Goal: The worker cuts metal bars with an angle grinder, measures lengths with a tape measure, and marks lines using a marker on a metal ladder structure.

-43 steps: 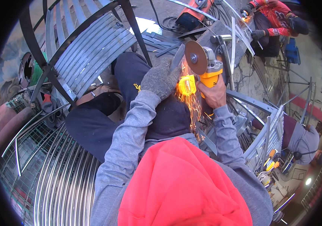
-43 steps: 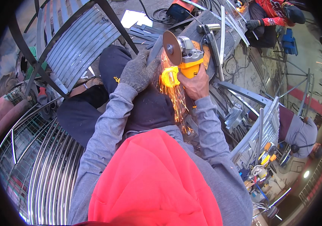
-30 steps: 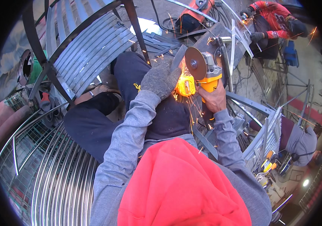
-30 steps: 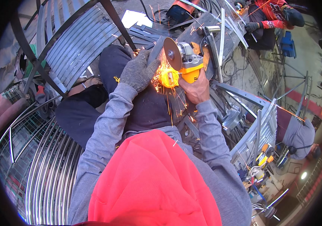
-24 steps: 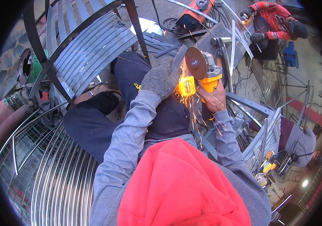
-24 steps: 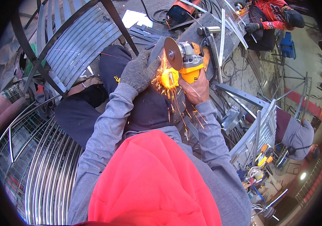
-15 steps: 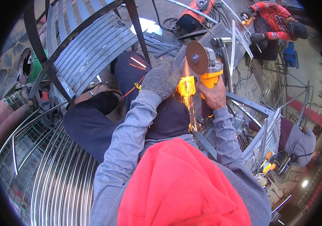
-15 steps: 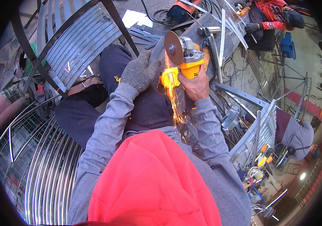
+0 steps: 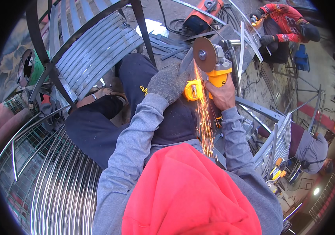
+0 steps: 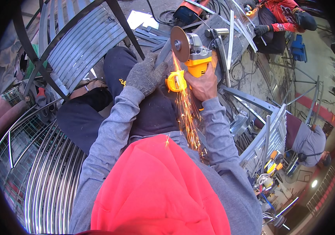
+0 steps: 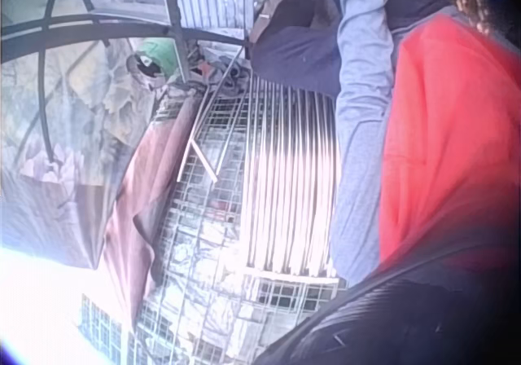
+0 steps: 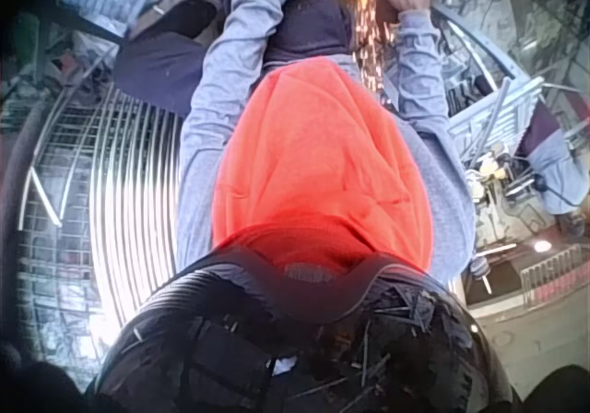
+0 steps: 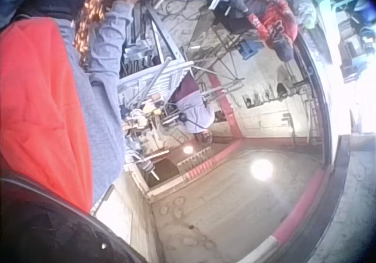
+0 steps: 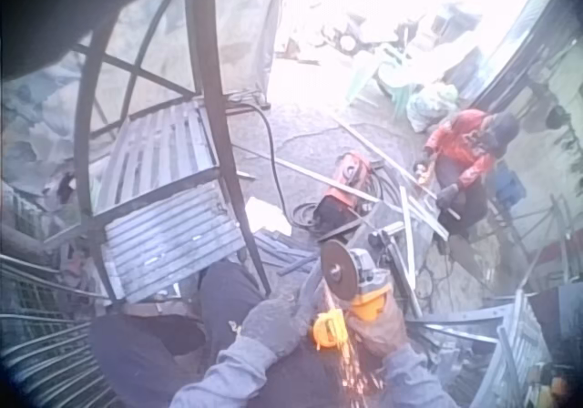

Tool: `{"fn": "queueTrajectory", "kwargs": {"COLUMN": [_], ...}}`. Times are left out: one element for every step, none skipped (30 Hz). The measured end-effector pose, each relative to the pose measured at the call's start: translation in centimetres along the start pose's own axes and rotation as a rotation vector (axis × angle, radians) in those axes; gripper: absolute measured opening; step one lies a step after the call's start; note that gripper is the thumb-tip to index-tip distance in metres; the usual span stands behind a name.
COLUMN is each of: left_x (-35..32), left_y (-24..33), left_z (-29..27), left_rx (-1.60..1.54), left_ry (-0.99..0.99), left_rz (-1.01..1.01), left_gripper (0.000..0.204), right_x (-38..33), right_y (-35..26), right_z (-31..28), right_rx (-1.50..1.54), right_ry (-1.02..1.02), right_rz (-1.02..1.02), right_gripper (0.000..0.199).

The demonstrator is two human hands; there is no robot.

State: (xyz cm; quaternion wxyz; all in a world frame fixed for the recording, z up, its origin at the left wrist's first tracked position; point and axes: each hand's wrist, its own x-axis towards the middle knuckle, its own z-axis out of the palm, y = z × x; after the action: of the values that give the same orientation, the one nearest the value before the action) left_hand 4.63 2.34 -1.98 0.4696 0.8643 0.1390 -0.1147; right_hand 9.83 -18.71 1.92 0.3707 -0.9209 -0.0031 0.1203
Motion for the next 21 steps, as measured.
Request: {"fn": "queueTrajectory", "kwargs": {"left_x": [0.02, 0.05, 0.07, 0.09, 0.1, 0.11, 0.11, 0.08, 0.05, 0.04, 0.02, 0.01, 0.02, 0.06, 0.08, 0.09, 0.08, 0.07, 0.03, -0.06, -0.12], "left_y": [-0.12, -0.11, -0.1, -0.08, -0.06, -0.03, 0.0, 0.03, 0.04, -0.01, -0.07, -0.12, -0.15, 0.01, 0.11, 0.12, 0.13, 0.14, 0.09, 0.03, 0.01], "left_z": [0.05, 0.05, 0.05, 0.07, 0.0, -0.01, 0.05, 0.04, 0.03, 0.02, 0.05, 0.06, 0.07, -0.01, -0.05, -0.01, -0.01, 0.0, 0.02, -0.03, -0.07], "left_rx": [0.0, -0.016, -0.032, -0.034, -0.044, -0.055, -0.056, -0.033, -0.011, -0.009, -0.021, -0.032, -0.031, -0.027, -0.023, -0.024, -0.017, -0.01, -0.01, -0.002, 0.005], "left_ry": [0.001, 0.003, 0.005, 0.003, -0.005, -0.014, -0.015, -0.006, 0.003, 0.004, 0.004, 0.004, 0.004, -0.014, -0.032, -0.033, -0.031, -0.03, -0.03, -0.023, -0.016], "left_rz": [0.0, 0.01, 0.021, 0.022, 0.026, 0.03, 0.03, 0.022, 0.013, 0.013, 0.02, 0.027, 0.026, 0.018, 0.01, 0.01, 0.01, 0.009, 0.009, 0.029, 0.05], "left_gripper": [0.056, 0.056, 0.056, 0.056, 0.056, 0.056, 0.056, 0.056, 0.057, 0.057, 0.057, 0.057, 0.057, 0.057, 0.057, 0.057, 0.057, 0.057, 0.057, 0.057, 0.058], "right_x": [0.02, 0.02, 0.01, -0.01, -0.04, -0.09, -0.13, -0.17, -0.22, -0.29, -0.4, -0.47, -0.49, -0.49, -0.51, -0.57, -0.65, -0.71, -0.74, -0.77, -0.81], "right_y": [0.04, 0.2, 0.3, 0.34, 0.35, 0.38, 0.48, 0.55, 0.54, 0.43, 0.24, 0.14, 0.15, 0.22, 0.27, 0.26, 0.2, 0.17, 0.22, 0.29, 0.34], "right_z": [0.03, 0.01, -0.03, -0.1, -0.13, -0.17, -0.21, -0.21, -0.21, -0.22, -0.22, -0.21, -0.22, -0.32, -0.38, -0.4, -0.38, -0.37, -0.36, -0.29, -0.25], "right_rx": [0.0, 0.0, -0.001, -0.002, -0.005, -0.007, -0.008, -0.016, -0.024, -0.023, -0.021, -0.019, -0.019, -0.024, -0.03, -0.031, -0.031, -0.031, -0.031, -0.033, -0.034], "right_ry": [-0.001, 0.002, 0.004, 0.006, 0.003, 0.0, 0.001, -0.002, -0.005, -0.005, -0.002, 0.001, 0.0, -0.004, -0.008, -0.008, -0.002, 0.003, 0.003, 0.009, 0.015], "right_rz": [-0.001, 0.004, 0.009, 0.009, 0.016, 0.023, 0.024, 0.02, 0.016, 0.015, 0.014, 0.013, 0.013, 0.018, 0.021, 0.022, 0.029, 0.036, 0.036, 0.035, 0.033], "right_gripper": [0.065, 0.065, 0.065, 0.065, 0.065, 0.066, 0.066, 0.065, 0.065, 0.065, 0.065, 0.065, 0.065, 0.065, 0.066, 0.066, 0.066, 0.067, 0.067, 0.068, 0.068]}}
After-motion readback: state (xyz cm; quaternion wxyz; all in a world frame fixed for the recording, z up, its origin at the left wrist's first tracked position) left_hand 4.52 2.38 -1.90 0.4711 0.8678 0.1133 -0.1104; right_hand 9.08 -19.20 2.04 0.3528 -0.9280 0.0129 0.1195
